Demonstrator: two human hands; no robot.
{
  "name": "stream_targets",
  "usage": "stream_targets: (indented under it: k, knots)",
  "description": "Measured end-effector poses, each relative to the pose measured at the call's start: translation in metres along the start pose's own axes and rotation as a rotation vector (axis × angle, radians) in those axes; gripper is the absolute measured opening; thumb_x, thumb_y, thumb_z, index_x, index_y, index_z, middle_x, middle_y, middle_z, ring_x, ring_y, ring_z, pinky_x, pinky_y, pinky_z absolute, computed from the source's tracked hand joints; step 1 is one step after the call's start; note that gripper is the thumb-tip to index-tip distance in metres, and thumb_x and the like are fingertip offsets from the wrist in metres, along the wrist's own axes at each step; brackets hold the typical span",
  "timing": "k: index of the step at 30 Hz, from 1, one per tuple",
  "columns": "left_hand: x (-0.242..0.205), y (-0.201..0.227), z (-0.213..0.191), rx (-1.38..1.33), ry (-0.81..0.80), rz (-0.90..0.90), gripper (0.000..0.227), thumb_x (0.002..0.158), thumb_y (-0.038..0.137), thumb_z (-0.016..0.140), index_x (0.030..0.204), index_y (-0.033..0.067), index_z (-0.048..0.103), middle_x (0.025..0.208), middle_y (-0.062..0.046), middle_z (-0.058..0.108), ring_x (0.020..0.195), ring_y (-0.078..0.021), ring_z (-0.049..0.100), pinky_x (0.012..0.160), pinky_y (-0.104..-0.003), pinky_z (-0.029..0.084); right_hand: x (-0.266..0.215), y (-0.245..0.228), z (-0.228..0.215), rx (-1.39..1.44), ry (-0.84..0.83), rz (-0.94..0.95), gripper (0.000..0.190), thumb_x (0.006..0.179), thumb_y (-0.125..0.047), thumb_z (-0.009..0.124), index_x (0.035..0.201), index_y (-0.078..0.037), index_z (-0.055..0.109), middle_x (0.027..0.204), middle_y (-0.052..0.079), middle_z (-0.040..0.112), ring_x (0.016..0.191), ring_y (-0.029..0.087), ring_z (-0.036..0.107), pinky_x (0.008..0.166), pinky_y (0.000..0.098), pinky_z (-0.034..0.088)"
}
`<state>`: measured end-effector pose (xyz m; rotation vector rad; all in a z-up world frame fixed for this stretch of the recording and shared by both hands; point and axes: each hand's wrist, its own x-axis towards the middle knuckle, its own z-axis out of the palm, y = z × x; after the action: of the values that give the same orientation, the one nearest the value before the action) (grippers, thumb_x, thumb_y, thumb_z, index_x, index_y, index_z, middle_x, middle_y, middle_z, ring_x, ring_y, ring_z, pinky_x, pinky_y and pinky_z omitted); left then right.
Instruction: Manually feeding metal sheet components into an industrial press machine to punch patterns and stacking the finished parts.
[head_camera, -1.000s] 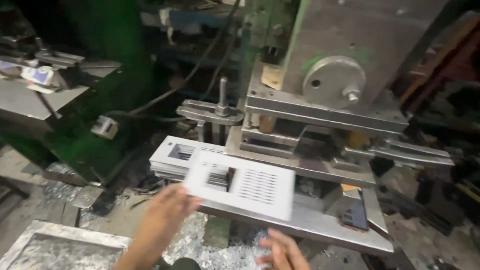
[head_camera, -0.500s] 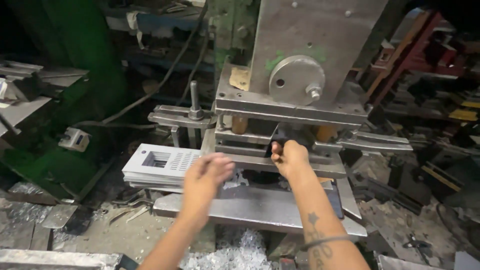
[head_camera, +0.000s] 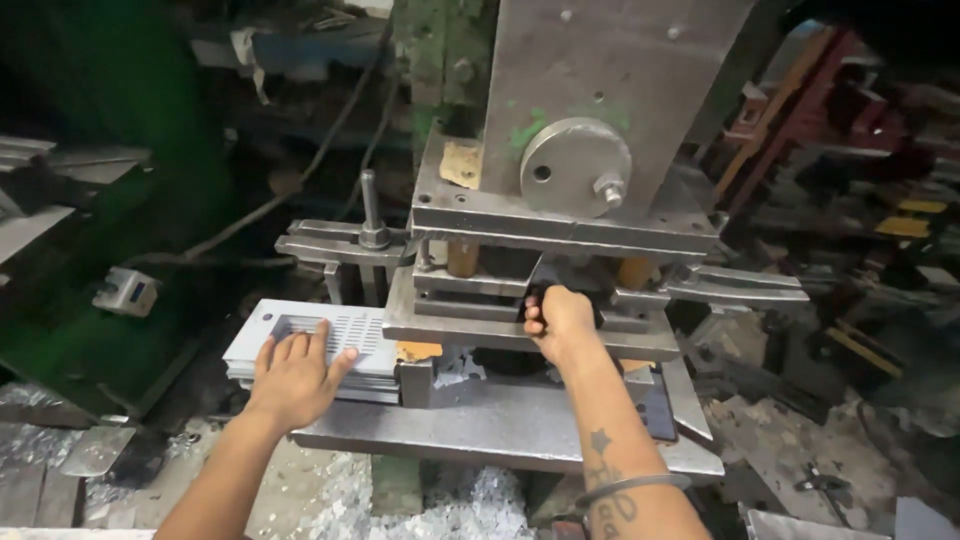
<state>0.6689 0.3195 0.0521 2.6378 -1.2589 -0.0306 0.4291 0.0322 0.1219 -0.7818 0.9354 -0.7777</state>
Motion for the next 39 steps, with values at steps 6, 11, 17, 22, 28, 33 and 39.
stream_targets:
  k: [6, 11, 17, 22, 28, 33, 39]
  knots:
    - [0.002, 0.001, -0.003, 0.003, -0.051, -0.023, 0.084, 0.098, 0.068, 0.026, 0.16, 0.0107, 0.022, 0.151, -0.016, 0.045, 0.147, -0.0279, 0.031, 0.125, -0.053, 0.009, -0.004, -0.003, 0.0, -0.041, -0.022, 0.003, 0.016, 0.092, 0.0, 0.04, 0.087, 0.0, 0.055, 0.072, 0.01, 0.055, 0.052, 0.014, 0.046, 0.039, 0.0279, 0.03]
    - [0.004, 0.001, -0.002, 0.009, -0.053, -0.023, 0.084, 0.098, 0.068, 0.027, 0.16, 0.011, 0.022, 0.15, -0.016, 0.045, 0.147, -0.0276, 0.032, 0.125, -0.052, 0.009, 0.002, -0.001, -0.004, -0.033, -0.041, 0.007, 0.017, 0.094, -0.001, 0.039, 0.087, -0.001, 0.055, 0.072, 0.01, 0.055, 0.052, 0.014, 0.045, 0.039, 0.0274, 0.03]
    - [-0.003, 0.006, -0.008, 0.015, -0.06, -0.044, 0.083, 0.099, 0.067, 0.026, 0.16, 0.0105, 0.023, 0.148, -0.015, 0.048, 0.146, -0.0283, 0.034, 0.126, -0.052, 0.01, -0.023, -0.004, 0.005, -0.067, -0.005, -0.026, 0.019, 0.093, 0.002, 0.038, 0.088, 0.004, 0.057, 0.074, 0.012, 0.057, 0.054, 0.015, 0.048, 0.039, 0.0286, 0.032]
    - [-0.002, 0.006, -0.009, 0.018, -0.045, -0.029, 0.084, 0.098, 0.068, 0.026, 0.159, 0.0097, 0.024, 0.147, -0.015, 0.048, 0.145, -0.0285, 0.035, 0.125, -0.052, 0.01, -0.006, -0.002, 0.002, -0.089, -0.006, -0.039, 0.018, 0.092, 0.001, 0.04, 0.087, 0.003, 0.057, 0.073, 0.011, 0.056, 0.053, 0.015, 0.047, 0.039, 0.0277, 0.03]
    - [-0.001, 0.007, -0.009, 0.006, -0.054, -0.033, 0.084, 0.097, 0.068, 0.026, 0.159, 0.0103, 0.025, 0.148, -0.015, 0.048, 0.145, -0.028, 0.035, 0.126, -0.052, 0.009, -0.009, -0.003, 0.002, -0.08, -0.015, -0.02, 0.018, 0.094, -0.004, 0.04, 0.085, 0.0, 0.054, 0.072, 0.009, 0.053, 0.053, 0.013, 0.045, 0.039, 0.0269, 0.029]
    - [0.003, 0.005, -0.003, 0.001, -0.044, -0.037, 0.085, 0.097, 0.068, 0.026, 0.16, 0.0113, 0.024, 0.149, -0.017, 0.047, 0.147, -0.0299, 0.033, 0.126, -0.052, 0.009, -0.005, -0.006, 0.001, -0.055, -0.042, 0.007, 0.018, 0.093, -0.001, 0.039, 0.085, -0.001, 0.055, 0.072, 0.008, 0.053, 0.053, 0.013, 0.044, 0.039, 0.0267, 0.029]
    - [0.002, 0.005, 0.002, 0.009, -0.028, -0.047, 0.086, 0.096, 0.07, 0.026, 0.159, 0.0127, 0.025, 0.151, -0.018, 0.044, 0.148, -0.0326, 0.03, 0.125, -0.051, 0.007, 0.0, -0.004, -0.003, -0.058, -0.048, 0.003, 0.019, 0.093, 0.0, 0.038, 0.085, 0.0, 0.054, 0.072, 0.008, 0.053, 0.052, 0.012, 0.044, 0.039, 0.0265, 0.029]
